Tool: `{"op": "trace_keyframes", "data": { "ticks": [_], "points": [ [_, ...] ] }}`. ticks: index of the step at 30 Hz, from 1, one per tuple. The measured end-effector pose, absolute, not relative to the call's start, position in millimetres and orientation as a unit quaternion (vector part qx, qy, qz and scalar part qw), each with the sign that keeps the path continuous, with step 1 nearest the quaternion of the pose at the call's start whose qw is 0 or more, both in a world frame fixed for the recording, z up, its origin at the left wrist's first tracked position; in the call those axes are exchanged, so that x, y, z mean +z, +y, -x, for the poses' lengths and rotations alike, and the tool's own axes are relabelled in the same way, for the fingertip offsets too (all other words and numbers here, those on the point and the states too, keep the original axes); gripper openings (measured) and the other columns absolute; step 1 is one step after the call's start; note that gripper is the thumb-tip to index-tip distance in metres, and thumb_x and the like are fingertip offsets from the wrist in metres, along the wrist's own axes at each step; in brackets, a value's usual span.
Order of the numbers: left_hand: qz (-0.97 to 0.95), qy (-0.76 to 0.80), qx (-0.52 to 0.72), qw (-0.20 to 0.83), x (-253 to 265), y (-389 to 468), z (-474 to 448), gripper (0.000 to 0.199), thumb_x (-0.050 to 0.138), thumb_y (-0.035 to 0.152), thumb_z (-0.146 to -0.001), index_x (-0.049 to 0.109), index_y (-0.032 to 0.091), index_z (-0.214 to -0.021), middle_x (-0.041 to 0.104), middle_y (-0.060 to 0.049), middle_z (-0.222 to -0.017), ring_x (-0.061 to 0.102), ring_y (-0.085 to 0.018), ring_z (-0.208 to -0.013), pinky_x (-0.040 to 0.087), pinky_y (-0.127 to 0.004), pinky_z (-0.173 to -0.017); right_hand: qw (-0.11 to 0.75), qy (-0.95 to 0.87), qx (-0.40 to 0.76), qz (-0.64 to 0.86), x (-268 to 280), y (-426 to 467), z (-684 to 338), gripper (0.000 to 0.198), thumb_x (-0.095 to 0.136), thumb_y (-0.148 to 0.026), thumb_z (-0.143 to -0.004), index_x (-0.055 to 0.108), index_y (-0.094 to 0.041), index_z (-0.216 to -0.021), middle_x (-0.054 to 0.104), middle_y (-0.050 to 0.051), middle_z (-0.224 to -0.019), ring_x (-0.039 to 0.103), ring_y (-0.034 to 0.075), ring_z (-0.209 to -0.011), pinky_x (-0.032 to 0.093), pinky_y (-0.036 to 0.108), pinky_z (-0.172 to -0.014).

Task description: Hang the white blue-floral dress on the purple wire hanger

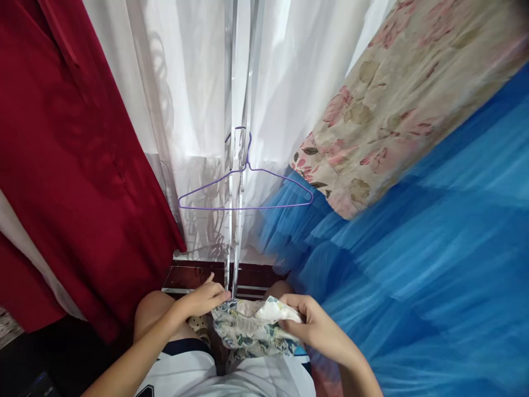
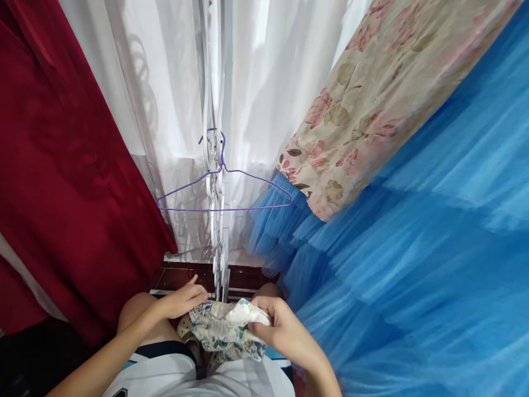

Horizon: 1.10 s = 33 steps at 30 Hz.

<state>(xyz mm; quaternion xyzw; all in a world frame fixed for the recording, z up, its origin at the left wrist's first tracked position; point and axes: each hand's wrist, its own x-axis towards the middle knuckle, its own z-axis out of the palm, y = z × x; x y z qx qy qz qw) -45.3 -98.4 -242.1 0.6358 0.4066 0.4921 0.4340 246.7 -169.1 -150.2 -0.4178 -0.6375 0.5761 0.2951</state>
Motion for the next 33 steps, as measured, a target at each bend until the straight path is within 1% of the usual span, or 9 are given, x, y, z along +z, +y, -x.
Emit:
{"op": "trace_keyframes", "data": {
  "ticks": [3, 6, 11, 18, 23, 26, 29, 31, 33],
  "points": [
    [-0.746, 0.403, 0.391, 0.358, -236, -104, 100, 0.028, 0.081, 0.047, -0.064, 0.065, 0.027, -0.054, 0.067, -0.002, -0.066, 0.068, -0.023, -0.076, 0.027, -0.055, -0.114, 0.291, -0.651, 0.558, 0.425, -156, -157, -243, 0.011, 0.064, -0.023, -0.081, 0.069, -0.015, -0.086, 0.065, 0.003, -0.079, 0.052, 0.015, -0.068, 0.038, 0.022, -0.059],
    [-0.774, 0.446, 0.359, 0.271, -226, -109, 139, 0.025, 0.086, 0.046, -0.054, 0.069, 0.029, -0.057, 0.074, -0.005, -0.086, 0.067, -0.029, -0.097, 0.013, -0.059, -0.117, 0.295, -0.667, 0.551, 0.404, -155, -148, -237, 0.010, 0.063, -0.021, -0.081, 0.069, -0.015, -0.085, 0.066, 0.003, -0.078, 0.052, 0.015, -0.067, 0.039, 0.023, -0.060],
    [-0.755, 0.509, 0.339, 0.236, -183, -101, 170, 0.021, 0.082, 0.037, -0.062, 0.076, 0.031, -0.081, 0.070, -0.006, -0.120, 0.049, -0.035, -0.130, -0.010, -0.058, -0.116, 0.314, -0.716, 0.481, 0.396, -130, -122, -238, 0.016, 0.067, -0.030, -0.083, 0.069, -0.014, -0.084, 0.064, 0.003, -0.075, 0.053, 0.015, -0.066, 0.038, 0.024, -0.058],
    [-0.729, 0.475, 0.476, 0.130, -80, -52, 178, 0.029, 0.066, 0.031, -0.079, 0.074, 0.024, -0.106, 0.065, -0.008, -0.128, 0.051, -0.030, -0.129, 0.015, -0.048, -0.119, 0.420, -0.707, 0.430, 0.374, -79, -76, -231, 0.026, 0.067, -0.041, -0.085, 0.062, -0.016, -0.079, 0.055, -0.002, -0.064, 0.042, 0.011, -0.056, 0.028, 0.024, -0.051],
    [-0.714, 0.420, 0.488, 0.276, -47, -20, 168, 0.023, 0.067, 0.037, -0.082, 0.073, 0.017, -0.092, 0.071, -0.006, -0.096, 0.064, -0.024, -0.097, 0.048, -0.032, -0.091, 0.544, -0.677, 0.329, 0.371, -68, -47, -233, 0.025, 0.068, -0.041, -0.083, 0.063, -0.018, -0.080, 0.054, -0.001, -0.067, 0.044, 0.012, -0.057, 0.031, 0.023, -0.050],
    [-0.689, 0.386, 0.494, 0.363, -43, -14, 157, 0.020, 0.070, 0.035, -0.082, 0.065, 0.015, -0.080, 0.064, 0.000, -0.074, 0.061, -0.014, -0.071, 0.048, -0.022, -0.066, 0.601, -0.653, 0.255, 0.384, -71, -24, -250, 0.026, 0.069, -0.044, -0.082, 0.067, -0.019, -0.087, 0.061, 0.005, -0.088, 0.054, 0.016, -0.070, 0.042, 0.026, -0.057],
    [-0.648, 0.343, 0.503, 0.458, -42, -19, 143, 0.023, 0.075, 0.031, -0.079, 0.059, 0.016, -0.088, 0.065, 0.000, -0.074, 0.061, -0.012, -0.062, 0.047, -0.020, -0.057, 0.634, -0.645, 0.135, 0.405, -71, 4, -269, 0.027, 0.068, -0.046, -0.081, 0.070, -0.020, -0.087, 0.059, 0.010, -0.110, 0.056, 0.026, -0.105, 0.049, 0.034, -0.079],
    [-0.632, 0.320, 0.499, 0.499, -40, -24, 135, 0.029, 0.077, 0.028, -0.077, 0.056, 0.018, -0.094, 0.067, -0.001, -0.076, 0.063, -0.013, -0.061, 0.050, -0.021, -0.055, 0.624, -0.663, 0.087, 0.404, -67, 22, -278, 0.027, 0.064, -0.047, -0.083, 0.070, -0.020, -0.083, 0.061, 0.011, -0.108, 0.049, 0.029, -0.122, 0.046, 0.038, -0.090],
    [-0.638, 0.302, 0.484, 0.517, -38, -29, 129, 0.035, 0.078, 0.025, -0.075, 0.055, 0.019, -0.101, 0.068, -0.001, -0.075, 0.064, -0.014, -0.059, 0.051, -0.021, -0.053, 0.607, -0.679, 0.121, 0.395, -63, 37, -281, 0.030, 0.061, -0.049, -0.084, 0.068, -0.021, -0.081, 0.063, 0.009, -0.097, 0.053, 0.027, -0.114, 0.046, 0.036, -0.087]
  ]
}}
